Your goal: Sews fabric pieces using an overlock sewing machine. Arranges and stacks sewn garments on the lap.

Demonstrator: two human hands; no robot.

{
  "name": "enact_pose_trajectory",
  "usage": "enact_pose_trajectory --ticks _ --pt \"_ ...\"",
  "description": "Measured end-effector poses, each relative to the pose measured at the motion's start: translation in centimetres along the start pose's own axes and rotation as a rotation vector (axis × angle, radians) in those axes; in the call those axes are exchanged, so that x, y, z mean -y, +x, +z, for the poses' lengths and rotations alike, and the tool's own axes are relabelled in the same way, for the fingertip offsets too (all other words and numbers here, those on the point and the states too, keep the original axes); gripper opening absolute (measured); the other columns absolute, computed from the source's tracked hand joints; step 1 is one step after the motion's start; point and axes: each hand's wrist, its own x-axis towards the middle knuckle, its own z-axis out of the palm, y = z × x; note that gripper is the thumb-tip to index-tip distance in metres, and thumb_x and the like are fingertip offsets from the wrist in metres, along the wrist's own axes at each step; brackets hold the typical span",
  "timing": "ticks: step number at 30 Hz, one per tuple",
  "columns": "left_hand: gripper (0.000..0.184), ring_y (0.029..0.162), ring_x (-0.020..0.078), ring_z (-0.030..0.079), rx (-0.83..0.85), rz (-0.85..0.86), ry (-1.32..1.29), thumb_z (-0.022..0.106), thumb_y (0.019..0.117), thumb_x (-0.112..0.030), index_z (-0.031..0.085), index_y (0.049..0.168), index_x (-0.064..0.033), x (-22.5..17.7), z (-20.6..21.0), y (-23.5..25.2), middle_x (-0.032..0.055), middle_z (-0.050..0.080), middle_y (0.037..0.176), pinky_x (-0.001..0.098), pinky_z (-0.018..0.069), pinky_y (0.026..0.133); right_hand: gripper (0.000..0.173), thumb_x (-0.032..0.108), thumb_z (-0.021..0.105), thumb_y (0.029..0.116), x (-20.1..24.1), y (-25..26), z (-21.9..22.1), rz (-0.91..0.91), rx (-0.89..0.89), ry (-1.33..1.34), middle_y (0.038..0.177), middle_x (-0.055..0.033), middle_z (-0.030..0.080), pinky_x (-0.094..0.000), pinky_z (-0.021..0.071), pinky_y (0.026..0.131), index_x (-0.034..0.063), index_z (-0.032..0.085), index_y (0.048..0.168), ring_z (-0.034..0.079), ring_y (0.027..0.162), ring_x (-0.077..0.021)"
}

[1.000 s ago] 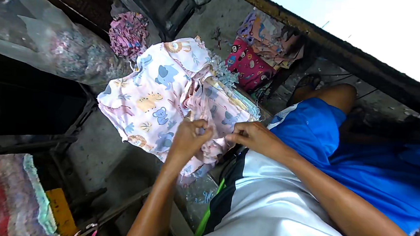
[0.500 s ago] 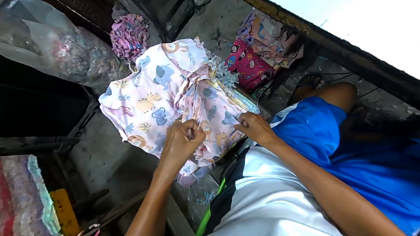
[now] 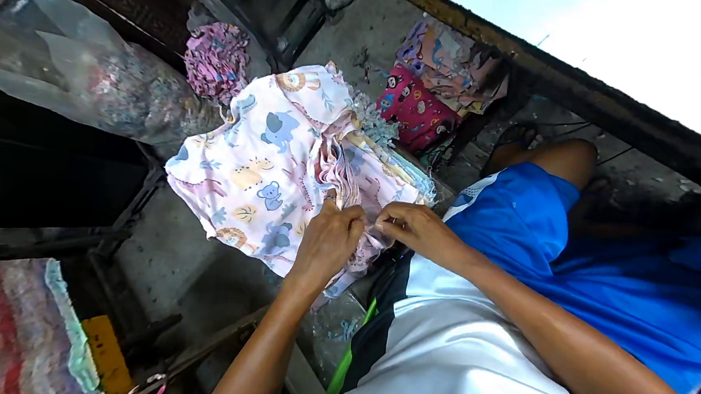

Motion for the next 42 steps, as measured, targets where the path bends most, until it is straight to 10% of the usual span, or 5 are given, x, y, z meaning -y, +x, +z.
enact_pose_trajectory --ticks 11,17,26,30,42 --pt "0.021 0.085 0.0343 0.060 -0.078 -0.068 -0.120 0.080 0.0886 -0.022 0.065 0.088 -0.0069 1.4 -1.6 -0.6 0.0146 0.062 0.086 0.0527 0.0472 0.072 0.024 0.008 0.067 0.0969 -4.9 3.6 -2.0 0.199 -0.179 -0.236 0.108 -0.0209 0.068 -0.0543 0.0527 0.094 -0.0017 0.068 0.119 0.067 0.102 -0.0369" --pt "0.013 0.090 0.0359 0.061 -0.015 0.033 -0.077 0.072 0.0941 -0.014 0.067 0.105 -0.0080 2.8 -3.1 -1.1 0.0151 0.065 0.097 0.0550 0.0484 0.076 0.011 0.007 0.065 0.0970 -4.6 2.3 -2.8 0.187 -0.221 -0.287 0.097 -0.0188 0.064 -0.0540 0.0525 0.085 0.0006 0.072 0.103 0.065 0.094 -0.0359" --pt "0.027 0.097 0.0313 0.062 0.047 0.116 -0.063 0.054 0.1027 -0.019 0.078 0.115 -0.0190 3.3 -3.5 -1.3 0.0078 0.074 0.107 0.0543 0.0468 0.080 0.031 0.008 0.065 0.0983 -4.6 4.4 -2.3 0.150 -0.120 -0.243 0.109 -0.0172 0.071 -0.0561 0.0463 0.100 0.0033 0.068 0.129 0.064 0.108 -0.0383" --pt "0.029 0.101 0.0219 0.062 0.022 0.088 -0.100 0.052 0.1018 -0.025 0.077 0.115 -0.0193 3.8 -5.6 -2.3 0.0006 0.074 0.114 0.0502 0.0435 0.086 0.014 0.010 0.069 0.0951 -5.2 3.4 -2.8 0.197 -0.160 -0.222 0.097 -0.0181 0.069 -0.0567 0.0498 0.091 0.0003 0.073 0.105 0.066 0.096 -0.0352" --pt "0.023 0.085 0.0377 0.066 0.089 -0.037 -0.024 0.059 0.1032 -0.014 0.076 0.118 -0.0210 0.5 -0.7 -0.2 0.0303 0.057 0.125 0.0528 0.0554 0.071 0.022 0.003 0.069 0.0951 -1.6 -0.2 -2.3 0.225 -0.109 -0.129 0.103 -0.0209 0.068 -0.0512 0.0567 0.083 -0.0035 0.069 0.116 0.068 0.090 -0.0337"
